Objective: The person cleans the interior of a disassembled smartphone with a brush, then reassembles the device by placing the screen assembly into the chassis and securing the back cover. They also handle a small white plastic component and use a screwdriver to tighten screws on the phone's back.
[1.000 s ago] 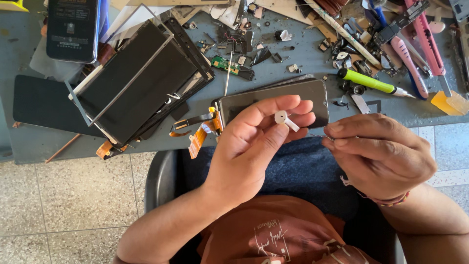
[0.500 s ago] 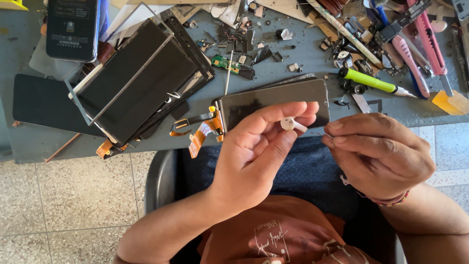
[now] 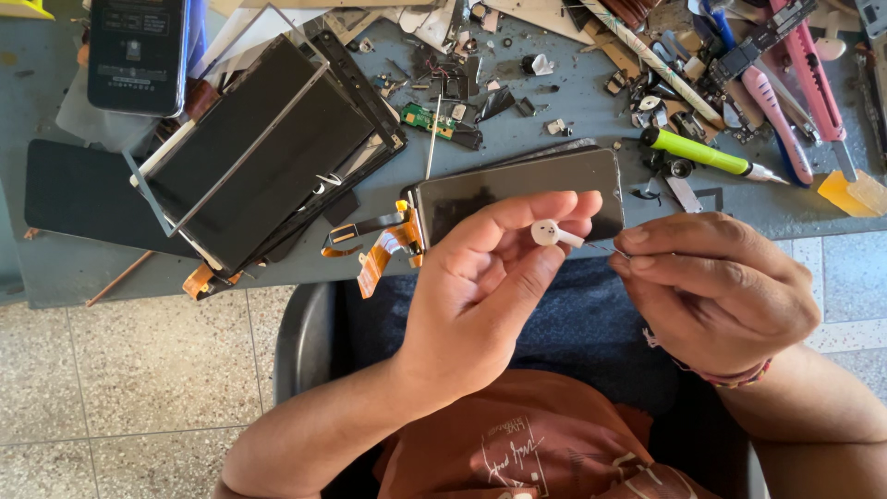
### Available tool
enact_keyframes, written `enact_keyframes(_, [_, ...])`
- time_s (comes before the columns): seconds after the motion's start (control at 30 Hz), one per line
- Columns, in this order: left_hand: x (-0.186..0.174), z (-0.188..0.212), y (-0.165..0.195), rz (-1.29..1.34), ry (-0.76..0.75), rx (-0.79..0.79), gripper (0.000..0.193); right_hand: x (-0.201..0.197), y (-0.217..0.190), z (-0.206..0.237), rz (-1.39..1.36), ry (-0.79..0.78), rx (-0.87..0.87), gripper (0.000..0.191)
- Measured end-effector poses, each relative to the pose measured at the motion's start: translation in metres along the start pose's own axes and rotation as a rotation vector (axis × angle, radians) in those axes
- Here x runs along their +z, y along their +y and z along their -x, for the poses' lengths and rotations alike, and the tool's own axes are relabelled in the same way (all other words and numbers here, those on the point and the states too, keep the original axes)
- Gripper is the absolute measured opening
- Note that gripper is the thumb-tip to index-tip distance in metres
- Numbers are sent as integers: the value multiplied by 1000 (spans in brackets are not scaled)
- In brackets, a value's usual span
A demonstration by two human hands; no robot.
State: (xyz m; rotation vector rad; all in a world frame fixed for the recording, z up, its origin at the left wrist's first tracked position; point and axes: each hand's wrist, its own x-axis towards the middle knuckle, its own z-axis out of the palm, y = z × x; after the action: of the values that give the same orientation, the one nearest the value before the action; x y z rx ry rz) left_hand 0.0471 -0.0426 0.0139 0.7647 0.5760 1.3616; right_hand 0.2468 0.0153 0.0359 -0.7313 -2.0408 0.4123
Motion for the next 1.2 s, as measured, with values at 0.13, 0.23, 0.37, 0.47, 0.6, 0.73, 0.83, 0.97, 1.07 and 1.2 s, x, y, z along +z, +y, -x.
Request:
enact_keyframes(0.13, [2,0,0,-9,-2,-5,29,-1,-4,0,33,-38,42,25])
enact_keyframes(0.23, [4,1,1,-82,-8,-7,29,-1,-5,1,30,-50,48,26])
enact_keyframes(0.37, [7,2,2,-123,-17,-34,30,0,-2,5,9,-39,100,27])
enact_keyframes(0.47, [8,2,2,-87,-8,-48,30,-2,-1,7,-41,-59,188,28])
enact_keyframes(0.6, [8,2,1,-134,-12,-17,29,-4,-2,9,-24,-84,190,26])
enact_keyframes(0.73, [9,4,2,-215,-10,38,30,-3,-3,6,-2,-74,147,27])
enact_keyframes(0.83, [9,6,4,-279,-11,69,31,-5,-4,5,11,-76,121,29])
enact_keyframes(0.97, [11,6,7,-431,-3,111,31,-6,-4,8,-14,-74,157,32])
enact_keyframes(1.07, [12,7,10,-548,-9,147,32,-4,-4,12,-45,-52,166,38])
enact_keyframes(1.2, [11,6,11,-608,-19,171,33,-1,-2,15,-62,-20,151,44])
